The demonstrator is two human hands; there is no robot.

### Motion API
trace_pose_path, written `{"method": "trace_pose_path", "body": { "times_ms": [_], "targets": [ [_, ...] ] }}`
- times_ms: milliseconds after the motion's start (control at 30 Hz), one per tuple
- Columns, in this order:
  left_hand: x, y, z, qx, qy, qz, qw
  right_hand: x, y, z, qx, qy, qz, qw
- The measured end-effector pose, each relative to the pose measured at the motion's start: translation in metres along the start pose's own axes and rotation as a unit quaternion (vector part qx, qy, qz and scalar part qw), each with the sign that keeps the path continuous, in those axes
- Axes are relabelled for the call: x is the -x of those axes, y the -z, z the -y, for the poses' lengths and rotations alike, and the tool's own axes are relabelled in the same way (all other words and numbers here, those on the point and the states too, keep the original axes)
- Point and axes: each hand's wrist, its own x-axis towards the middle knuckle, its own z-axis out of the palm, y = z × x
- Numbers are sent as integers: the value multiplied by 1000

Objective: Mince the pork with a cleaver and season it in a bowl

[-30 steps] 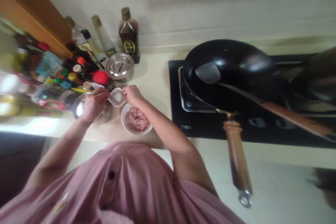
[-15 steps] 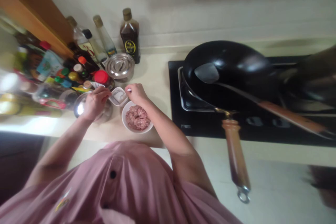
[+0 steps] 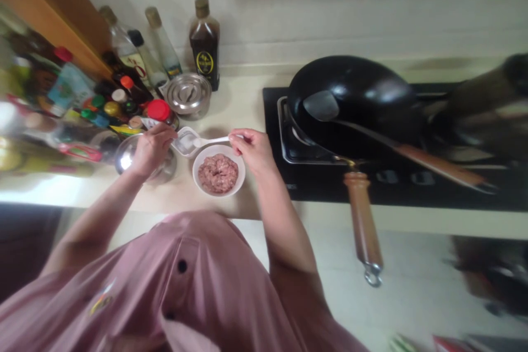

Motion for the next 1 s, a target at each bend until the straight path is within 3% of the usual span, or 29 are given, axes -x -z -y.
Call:
{"method": "trace_pose_path", "body": {
  "times_ms": [267,567,1000],
  "targets": [
    [-1,-2,3,-2,-4,0,1000,46,24,-2,-21,3,-57,998],
    [-3,-1,4,4,3,9,1000,66,33,2,-80,-17,-87,993],
    [-6,-1,3,-9,-16,-3,1000,91,59,-13,-44,-39,-131,990]
  ]
}}
